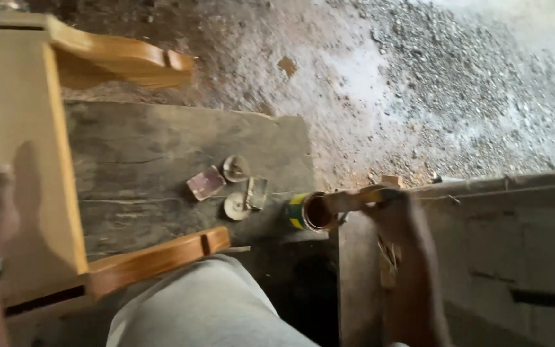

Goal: The person paints a wooden chair frame with a brush, dipping it into a can of varnish. They apply the finish to the legs and side rails of the chair, repositioning the frame to access different areas.

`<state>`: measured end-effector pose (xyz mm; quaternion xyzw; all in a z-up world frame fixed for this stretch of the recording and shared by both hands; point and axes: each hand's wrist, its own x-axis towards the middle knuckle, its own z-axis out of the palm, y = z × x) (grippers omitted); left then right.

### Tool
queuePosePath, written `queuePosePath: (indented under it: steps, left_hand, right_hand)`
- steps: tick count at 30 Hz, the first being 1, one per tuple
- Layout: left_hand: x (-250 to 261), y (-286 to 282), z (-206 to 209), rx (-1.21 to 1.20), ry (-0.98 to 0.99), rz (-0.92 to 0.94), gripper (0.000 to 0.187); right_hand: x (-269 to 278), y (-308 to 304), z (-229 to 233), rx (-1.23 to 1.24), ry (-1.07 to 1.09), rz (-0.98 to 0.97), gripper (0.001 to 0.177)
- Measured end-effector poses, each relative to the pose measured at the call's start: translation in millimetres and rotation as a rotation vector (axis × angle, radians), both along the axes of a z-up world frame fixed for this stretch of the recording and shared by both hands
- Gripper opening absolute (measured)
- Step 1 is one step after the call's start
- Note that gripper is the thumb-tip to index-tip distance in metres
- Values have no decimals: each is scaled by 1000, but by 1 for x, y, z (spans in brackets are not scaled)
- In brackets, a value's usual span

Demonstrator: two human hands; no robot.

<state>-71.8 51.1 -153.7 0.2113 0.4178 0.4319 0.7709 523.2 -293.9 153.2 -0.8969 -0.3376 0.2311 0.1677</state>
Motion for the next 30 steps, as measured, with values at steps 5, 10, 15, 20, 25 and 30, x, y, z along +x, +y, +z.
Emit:
queuePosePath:
  steps: [5,10,15,20,25,30]
  left_hand:
    - [36,-18,73,580,1167,-230,78]
    - [-23,14,-17,1436,2020,-64,36]
    - [59,-43,141,502,1498,-32,85]
    - [74,-53,177,511,1501,-111,83]
    - [2,-15,38,1035,1805,-91,58]
    - [-31,26,-31,1201,1890,-444,41]
  right_hand:
    - [-6,-8,-106,16,-213,192,28]
    - [9,-12,-191,-92,-302,397,14]
    - [24,-18,-171,-157,-353,761,54]
    - [17,-30,-112,221,-220,259,34]
    - [-20,-43,-81,505,-364,237,21]
    - [-36,-56,-92,873,-460,207,11]
